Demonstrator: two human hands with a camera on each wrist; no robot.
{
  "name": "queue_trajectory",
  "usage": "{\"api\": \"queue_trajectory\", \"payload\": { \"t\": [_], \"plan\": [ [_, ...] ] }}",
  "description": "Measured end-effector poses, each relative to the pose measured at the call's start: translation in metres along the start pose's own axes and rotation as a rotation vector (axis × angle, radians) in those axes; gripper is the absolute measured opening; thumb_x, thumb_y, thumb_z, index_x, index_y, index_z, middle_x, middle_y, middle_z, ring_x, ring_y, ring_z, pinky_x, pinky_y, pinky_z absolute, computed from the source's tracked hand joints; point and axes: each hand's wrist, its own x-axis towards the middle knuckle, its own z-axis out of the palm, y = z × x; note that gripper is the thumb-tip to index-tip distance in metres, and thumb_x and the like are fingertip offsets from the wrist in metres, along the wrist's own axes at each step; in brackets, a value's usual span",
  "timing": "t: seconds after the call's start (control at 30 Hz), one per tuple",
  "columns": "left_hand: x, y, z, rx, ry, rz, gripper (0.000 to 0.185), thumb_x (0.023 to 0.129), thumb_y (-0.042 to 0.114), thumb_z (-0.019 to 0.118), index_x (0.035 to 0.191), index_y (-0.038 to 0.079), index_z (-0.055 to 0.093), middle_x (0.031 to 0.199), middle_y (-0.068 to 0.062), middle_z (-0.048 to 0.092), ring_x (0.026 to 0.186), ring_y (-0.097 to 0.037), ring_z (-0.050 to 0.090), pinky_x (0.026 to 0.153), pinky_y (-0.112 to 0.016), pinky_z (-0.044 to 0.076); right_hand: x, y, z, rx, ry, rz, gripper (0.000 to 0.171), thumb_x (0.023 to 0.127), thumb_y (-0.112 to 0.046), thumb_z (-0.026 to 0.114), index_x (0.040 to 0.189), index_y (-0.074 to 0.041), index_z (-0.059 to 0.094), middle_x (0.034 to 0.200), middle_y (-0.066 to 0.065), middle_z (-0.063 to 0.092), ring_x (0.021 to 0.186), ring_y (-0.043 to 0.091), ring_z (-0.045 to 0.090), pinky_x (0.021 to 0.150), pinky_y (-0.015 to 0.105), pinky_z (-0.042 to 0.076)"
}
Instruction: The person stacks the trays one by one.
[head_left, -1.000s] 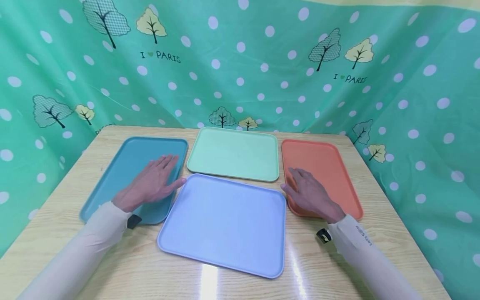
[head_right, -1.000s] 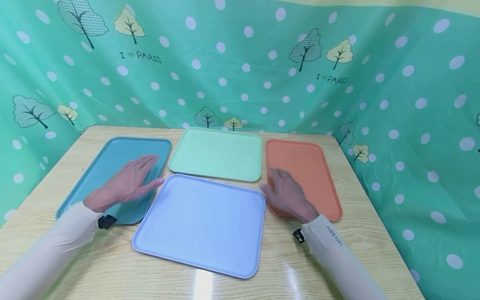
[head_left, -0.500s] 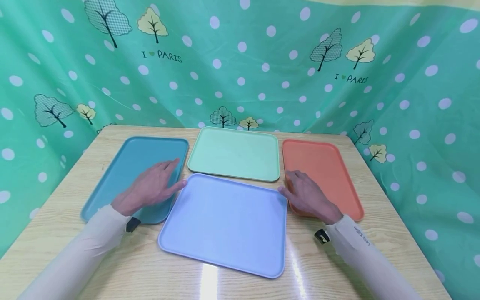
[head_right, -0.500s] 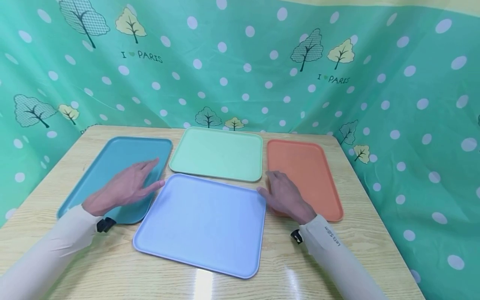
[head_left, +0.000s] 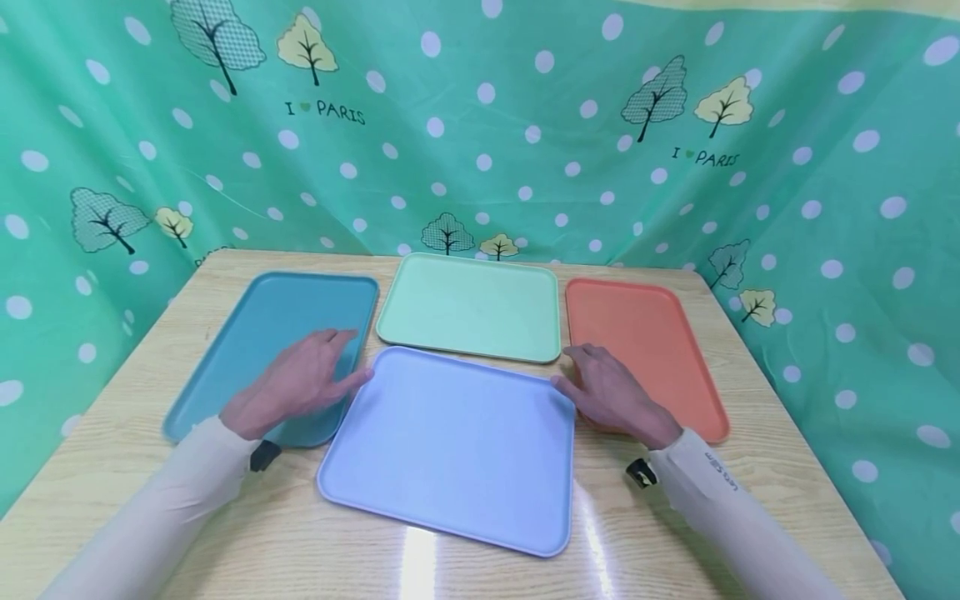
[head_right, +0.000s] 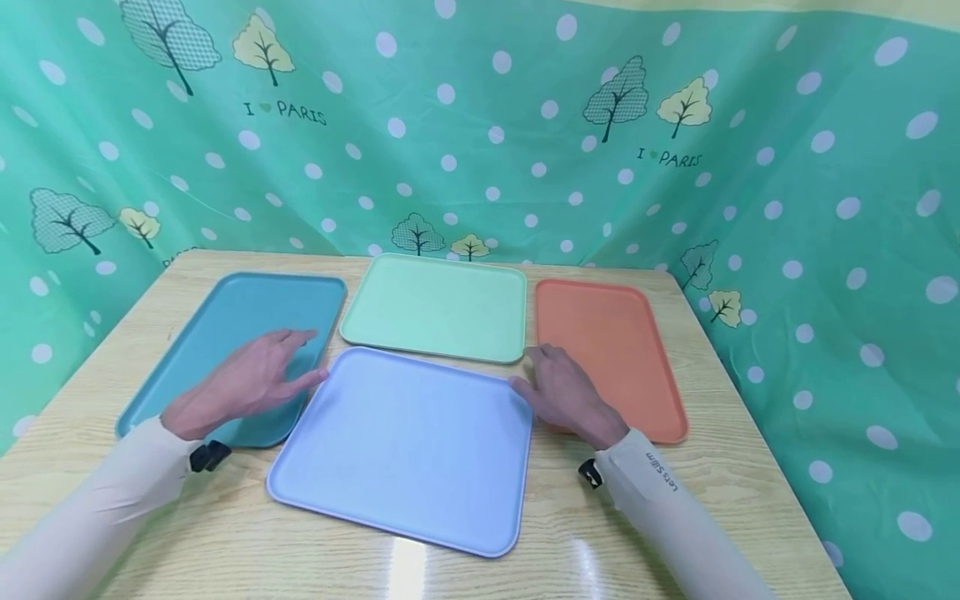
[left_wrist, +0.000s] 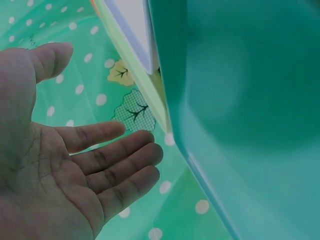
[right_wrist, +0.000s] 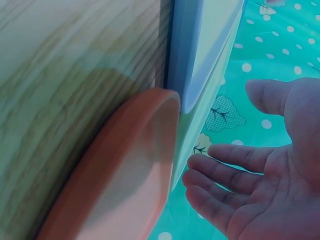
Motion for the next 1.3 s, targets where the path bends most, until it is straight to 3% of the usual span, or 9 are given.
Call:
{"api": "queue_trajectory", "payload": {
  "t": [0.17, 0.3, 0.47, 0.6, 0.8, 1.3],
  "plan": [
    [-0.003, 0.001, 0.001, -0.005, 0.038, 0.039, 0.065, 0.092, 0.040, 0.066, 0.131, -0.009, 0.052, 0.121, -0.033, 0.062, 0.109, -0.046, 0.061, 0.090, -0.057, 0.052, 0.001, -0.002, 0.000, 0.017, -0.001, -0.007, 0.059, 0.099, -0.041, 0.053, 0.138, 0.003, 0.049, 0.134, 0.021, 0.056, 0.125, 0.034, 0.054, 0.105, 0.051, 0.044],
    [-0.005, 0.001, 0.002, -0.008, 0.066, 0.071, 0.056, 0.089, 0.035, 0.070, 0.120, -0.010, 0.059, 0.100, -0.025, 0.069, 0.085, -0.035, 0.067, 0.074, -0.049, 0.056, 0.001, -0.005, 0.000, 0.033, -0.012, -0.004, 0.059, 0.099, -0.041, 0.054, 0.139, 0.002, 0.049, 0.137, 0.021, 0.055, 0.128, 0.035, 0.052, 0.107, 0.052, 0.043],
    [-0.006, 0.001, 0.002, -0.010, 0.072, 0.086, 0.046, 0.087, 0.033, 0.072, 0.107, -0.007, 0.063, 0.078, -0.014, 0.067, 0.064, -0.019, 0.061, 0.057, -0.036, 0.053, 0.002, -0.007, 0.000, 0.047, -0.022, -0.014, 0.056, 0.099, -0.041, 0.054, 0.137, 0.000, 0.051, 0.137, 0.020, 0.055, 0.128, 0.035, 0.052, 0.106, 0.052, 0.044],
    [-0.008, 0.002, 0.002, -0.007, 0.064, 0.090, 0.039, 0.086, 0.031, 0.073, 0.098, -0.005, 0.064, 0.061, -0.004, 0.055, 0.052, -0.013, 0.050, 0.048, -0.028, 0.042, 0.003, -0.008, 0.002, 0.046, -0.027, -0.022, 0.055, 0.099, -0.041, 0.054, 0.136, 0.000, 0.052, 0.137, 0.020, 0.055, 0.127, 0.035, 0.053, 0.105, 0.052, 0.044],
    [-0.014, 0.006, 0.002, 0.005, 0.072, 0.095, 0.033, 0.085, 0.028, 0.073, 0.091, -0.003, 0.064, 0.052, 0.002, 0.043, 0.046, -0.011, 0.042, 0.044, -0.025, 0.035, 0.005, -0.010, 0.003, 0.048, -0.034, -0.022, 0.054, 0.099, -0.041, 0.054, 0.135, 0.000, 0.053, 0.136, 0.020, 0.056, 0.126, 0.035, 0.054, 0.104, 0.051, 0.045],
    [-0.029, 0.018, 0.002, 0.004, 0.072, 0.017, 0.020, 0.082, 0.017, 0.071, 0.087, -0.002, 0.064, 0.053, 0.000, 0.046, 0.048, -0.012, 0.043, 0.044, -0.024, 0.036, 0.008, -0.011, 0.004, 0.045, -0.015, -0.056, 0.047, 0.100, -0.036, 0.055, 0.129, 0.001, 0.058, 0.130, 0.021, 0.060, 0.121, 0.035, 0.058, 0.100, 0.050, 0.048]
  ]
}}
